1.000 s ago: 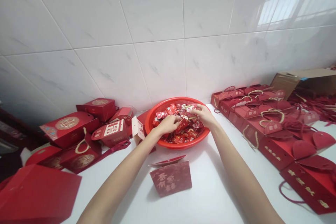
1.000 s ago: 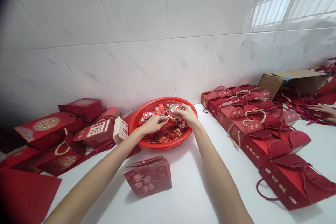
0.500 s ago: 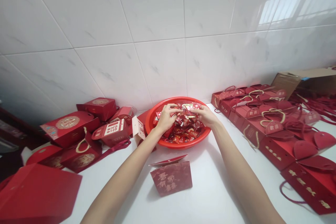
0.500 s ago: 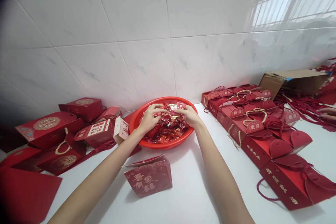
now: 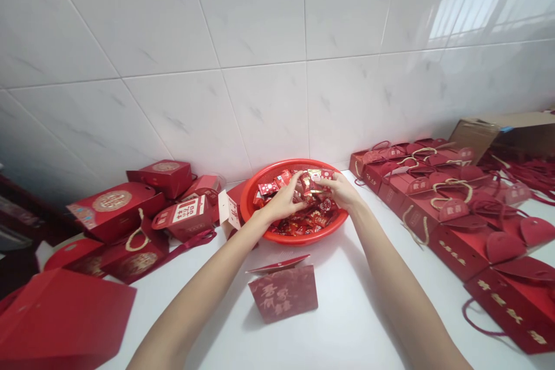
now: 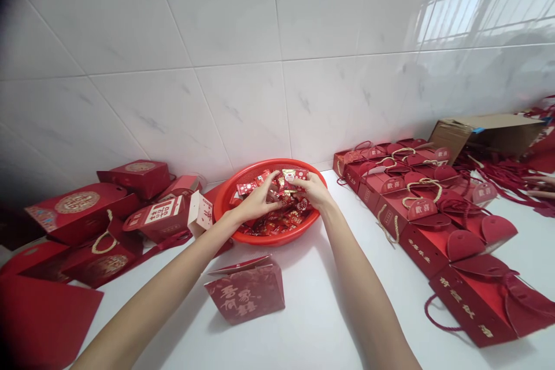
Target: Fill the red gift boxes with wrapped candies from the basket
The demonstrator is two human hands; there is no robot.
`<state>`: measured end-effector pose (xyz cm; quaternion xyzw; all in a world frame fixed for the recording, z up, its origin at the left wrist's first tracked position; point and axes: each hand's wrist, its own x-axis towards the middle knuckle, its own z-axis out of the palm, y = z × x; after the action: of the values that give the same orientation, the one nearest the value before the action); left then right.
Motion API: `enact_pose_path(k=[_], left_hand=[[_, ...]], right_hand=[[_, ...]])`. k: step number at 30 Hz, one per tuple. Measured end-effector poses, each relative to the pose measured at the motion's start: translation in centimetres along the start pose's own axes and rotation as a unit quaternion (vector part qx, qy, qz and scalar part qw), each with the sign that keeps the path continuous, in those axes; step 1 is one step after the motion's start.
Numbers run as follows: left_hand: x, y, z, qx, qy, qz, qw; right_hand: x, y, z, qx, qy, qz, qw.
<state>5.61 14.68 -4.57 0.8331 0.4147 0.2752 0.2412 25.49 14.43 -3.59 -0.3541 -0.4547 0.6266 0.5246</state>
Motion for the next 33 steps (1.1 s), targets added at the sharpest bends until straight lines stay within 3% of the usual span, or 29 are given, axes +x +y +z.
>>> enact_pose_path(k=[5,10,13,23,28,33], left_hand=[[0.0,0.2,0.0,0.002,-0.009,-0.054,0.999],[0.2,0.0,-0.3,0.126,-0.176,-0.015,0.976],[0.3,0.1,-0.2,0.152,-0.215,-0.005,0.965],[0.5,0.5,0.2,0.259,-0.223,-0.029,0.939],[0.5,0.3,0.6,0.245,-0.199,-0.032,0.948],[0.2,0.3,-0.5,0.186,-0.153,-0.04,0.97]], right_hand=[[0.2,0.1,0.0,0.017,0.017,-0.017,1.0],[0.3,0.2,0.0,0.042,0.04,-0.029,0.998],[0.2,0.0,0.1,0.04,0.044,-0.023,0.998],[0.2,0.0,0.1,0.013,0.034,-0.017,0.999],[0.0,-0.2,0.3,0.029,0.023,-0.02,0.999],[-0.1,-0.3,0.3,0.033,0.02,-0.02,0.999]])
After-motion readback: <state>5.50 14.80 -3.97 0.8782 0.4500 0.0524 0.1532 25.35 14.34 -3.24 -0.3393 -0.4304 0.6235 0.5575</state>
